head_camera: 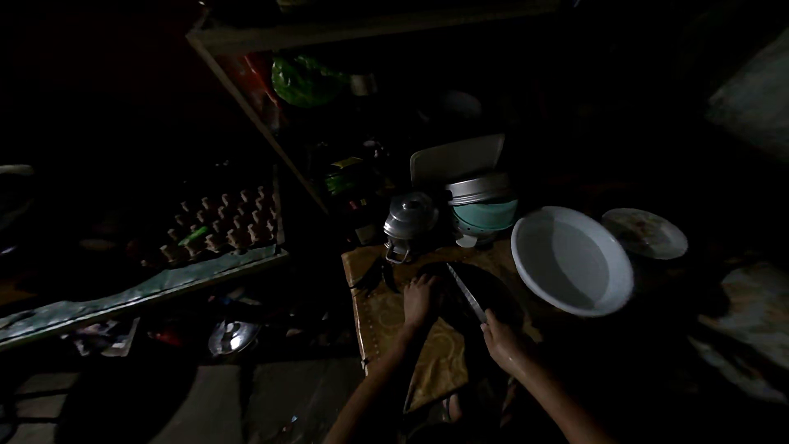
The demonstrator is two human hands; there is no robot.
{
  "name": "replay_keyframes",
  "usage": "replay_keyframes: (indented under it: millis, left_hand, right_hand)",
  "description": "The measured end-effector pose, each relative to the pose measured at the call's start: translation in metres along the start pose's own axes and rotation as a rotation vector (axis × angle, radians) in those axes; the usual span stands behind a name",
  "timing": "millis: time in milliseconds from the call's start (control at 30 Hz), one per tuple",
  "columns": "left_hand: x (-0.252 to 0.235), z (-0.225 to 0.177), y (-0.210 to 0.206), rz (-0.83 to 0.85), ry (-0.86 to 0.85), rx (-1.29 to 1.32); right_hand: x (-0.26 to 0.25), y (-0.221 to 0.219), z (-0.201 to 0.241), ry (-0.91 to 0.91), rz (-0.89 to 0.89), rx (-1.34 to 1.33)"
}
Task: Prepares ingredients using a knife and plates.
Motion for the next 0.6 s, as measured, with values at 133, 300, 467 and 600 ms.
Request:
replay_keyframes:
  millis: [133, 300, 467, 600]
  left_hand:
    - [-0.017, -0.017, -0.002, 0.259, 0.069, -0.121]
    - [-0.021, -0.024, 0.007, 0.318, 0.156, -0.001]
    - [-0.036, 0.004, 0.005, 0.223, 0.106, 0.249]
    - [-0.03, 0.005, 0.014, 0.162, 0.037, 0.262]
  right_hand:
    - [-0.001, 0.005, -0.008, 0.012, -0.057, -0.05]
    - [0.002, 0.009, -0.017, -0.016, -0.068, -0.04]
    - [-0.001, 0.004, -0.024, 0.001, -0.067, -0.056]
    - [-0.003, -0.004, -0.018, 0.01, -0.032, -0.075]
Point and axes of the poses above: each hand's wrist, its own x-axis away from the middle knuckle, its own y-axis out of the back of the hand, z = x × y, the point moved 5 cm from there along -x, towards the middle knuckle
